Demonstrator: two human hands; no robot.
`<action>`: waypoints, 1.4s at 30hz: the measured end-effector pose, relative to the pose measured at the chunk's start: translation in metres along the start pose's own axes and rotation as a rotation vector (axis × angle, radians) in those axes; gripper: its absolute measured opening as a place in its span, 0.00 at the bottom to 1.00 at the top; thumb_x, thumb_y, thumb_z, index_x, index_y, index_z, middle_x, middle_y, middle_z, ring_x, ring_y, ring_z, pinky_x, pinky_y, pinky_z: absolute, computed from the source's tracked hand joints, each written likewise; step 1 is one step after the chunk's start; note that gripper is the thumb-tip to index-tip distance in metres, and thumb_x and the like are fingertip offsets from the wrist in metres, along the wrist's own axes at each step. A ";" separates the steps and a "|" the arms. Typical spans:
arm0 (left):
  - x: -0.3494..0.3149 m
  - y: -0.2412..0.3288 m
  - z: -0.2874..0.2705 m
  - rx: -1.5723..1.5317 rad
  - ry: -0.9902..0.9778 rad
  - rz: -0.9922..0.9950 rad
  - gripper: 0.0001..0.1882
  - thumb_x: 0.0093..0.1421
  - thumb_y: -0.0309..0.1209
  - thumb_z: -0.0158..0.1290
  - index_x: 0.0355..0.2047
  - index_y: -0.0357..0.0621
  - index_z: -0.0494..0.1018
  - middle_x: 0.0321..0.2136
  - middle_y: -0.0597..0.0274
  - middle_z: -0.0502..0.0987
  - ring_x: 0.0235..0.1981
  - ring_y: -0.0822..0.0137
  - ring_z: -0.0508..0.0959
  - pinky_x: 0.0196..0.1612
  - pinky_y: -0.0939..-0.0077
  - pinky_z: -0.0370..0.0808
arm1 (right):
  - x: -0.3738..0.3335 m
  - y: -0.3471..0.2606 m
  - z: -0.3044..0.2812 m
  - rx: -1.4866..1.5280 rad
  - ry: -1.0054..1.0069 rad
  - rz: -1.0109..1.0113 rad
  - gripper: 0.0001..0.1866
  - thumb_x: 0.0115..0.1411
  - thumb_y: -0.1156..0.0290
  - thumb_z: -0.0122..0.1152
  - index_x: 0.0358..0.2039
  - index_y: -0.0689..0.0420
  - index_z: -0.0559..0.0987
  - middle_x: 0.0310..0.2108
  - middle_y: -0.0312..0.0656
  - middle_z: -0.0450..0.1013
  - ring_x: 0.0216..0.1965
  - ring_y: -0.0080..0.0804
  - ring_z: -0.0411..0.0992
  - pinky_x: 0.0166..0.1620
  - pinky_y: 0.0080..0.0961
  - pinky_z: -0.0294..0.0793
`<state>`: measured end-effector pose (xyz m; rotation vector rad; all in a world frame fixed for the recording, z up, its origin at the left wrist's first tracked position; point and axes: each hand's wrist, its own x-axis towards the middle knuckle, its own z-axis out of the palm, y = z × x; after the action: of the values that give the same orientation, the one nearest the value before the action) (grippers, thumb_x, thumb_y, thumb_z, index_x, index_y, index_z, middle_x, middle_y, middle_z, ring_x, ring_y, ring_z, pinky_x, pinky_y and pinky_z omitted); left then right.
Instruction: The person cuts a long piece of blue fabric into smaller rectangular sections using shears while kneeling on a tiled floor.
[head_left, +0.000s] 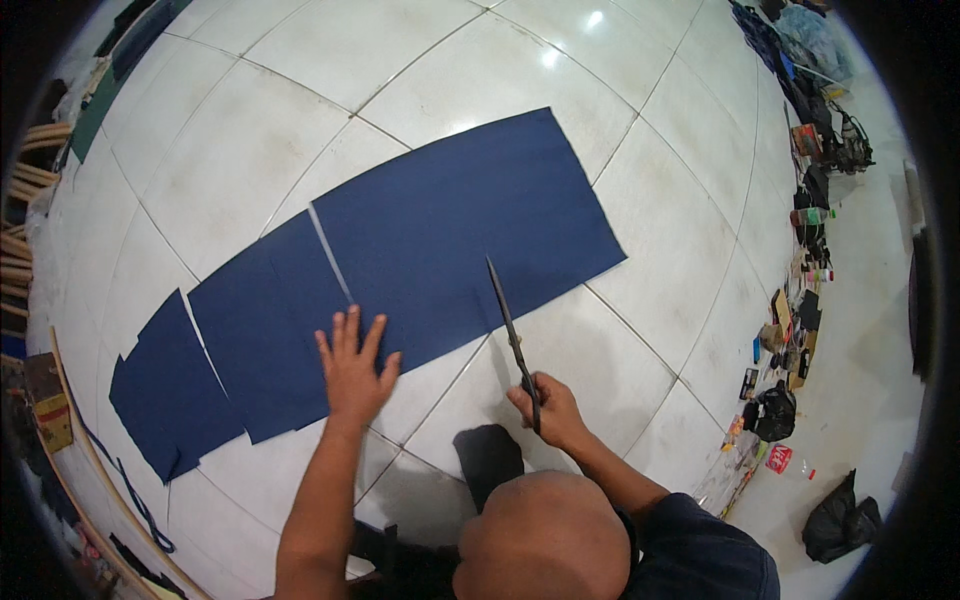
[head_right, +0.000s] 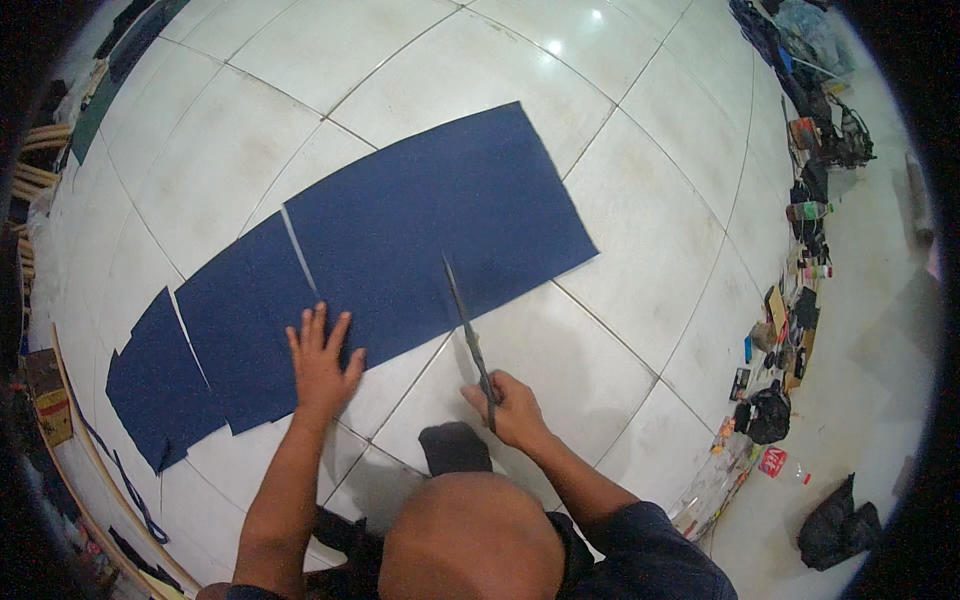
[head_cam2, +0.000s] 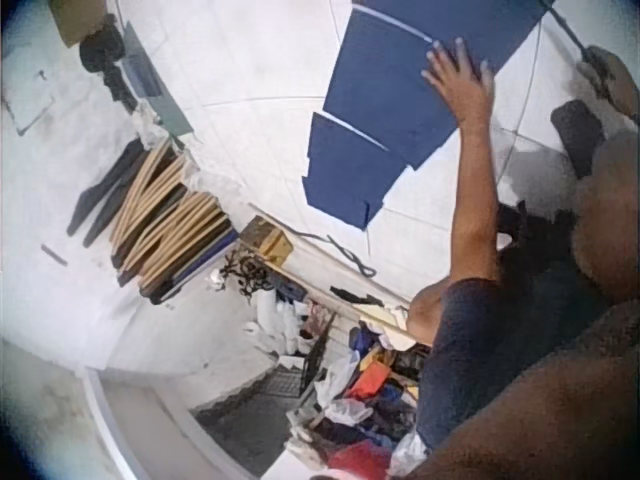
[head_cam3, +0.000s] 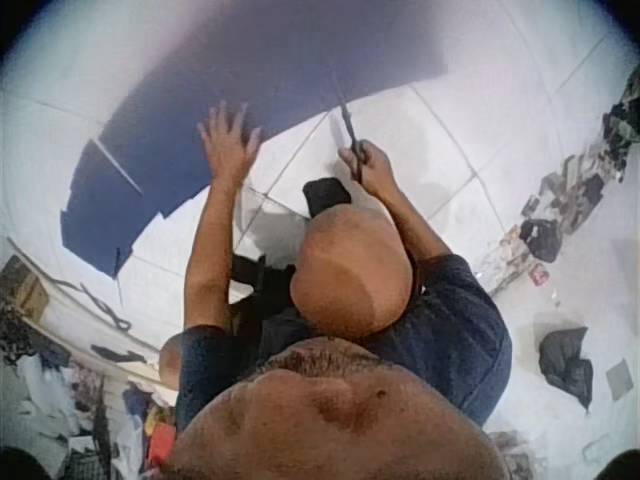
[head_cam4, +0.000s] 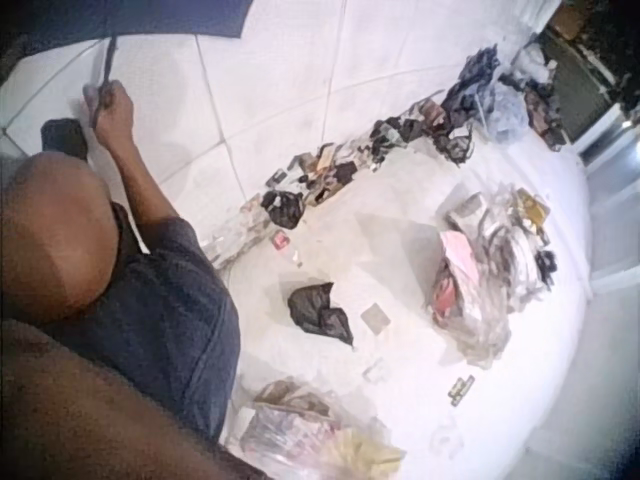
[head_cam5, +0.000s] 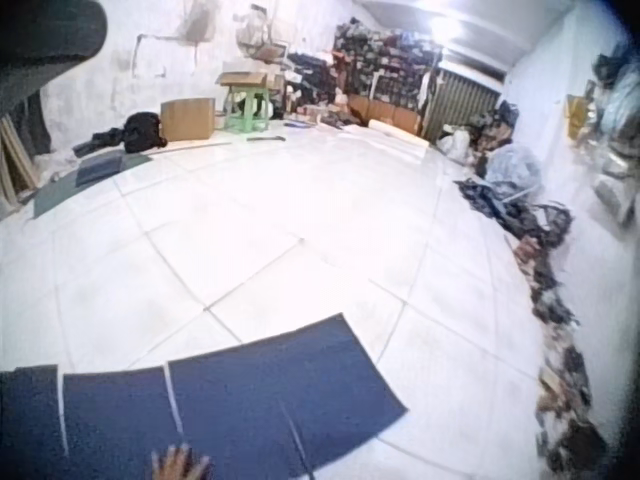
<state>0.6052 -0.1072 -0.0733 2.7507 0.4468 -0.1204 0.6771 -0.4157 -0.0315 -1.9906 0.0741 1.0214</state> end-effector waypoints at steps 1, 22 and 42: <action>-0.008 -0.011 -0.004 0.002 -0.010 -0.012 0.34 0.60 0.45 0.59 0.67 0.57 0.67 0.71 0.48 0.56 0.74 0.46 0.52 0.72 0.36 0.41 | -0.010 0.016 -0.003 0.002 -0.028 0.028 0.24 0.64 0.48 0.65 0.32 0.60 0.76 0.20 0.38 0.71 0.23 0.27 0.71 0.28 0.30 0.69; 0.006 0.084 0.047 -0.344 0.209 0.155 0.16 0.55 0.29 0.65 0.44 0.43 0.79 0.48 0.52 0.75 0.57 0.50 0.72 0.69 0.37 0.55 | -0.047 0.037 0.017 0.018 -0.282 0.247 0.28 0.67 0.45 0.59 0.39 0.63 0.76 0.29 0.48 0.73 0.34 0.38 0.71 0.38 0.37 0.70; 0.006 0.082 0.053 -0.391 0.275 0.230 0.07 0.52 0.24 0.66 0.32 0.46 0.80 0.34 0.63 0.77 0.46 0.58 0.77 0.70 0.35 0.53 | -0.042 0.031 0.031 0.025 -0.216 0.281 0.29 0.63 0.42 0.63 0.34 0.61 0.76 0.27 0.44 0.73 0.32 0.34 0.69 0.36 0.33 0.68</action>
<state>0.6359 -0.1972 -0.0972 2.4119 0.1923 0.3681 0.6169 -0.4261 -0.0322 -1.8689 0.2528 1.4025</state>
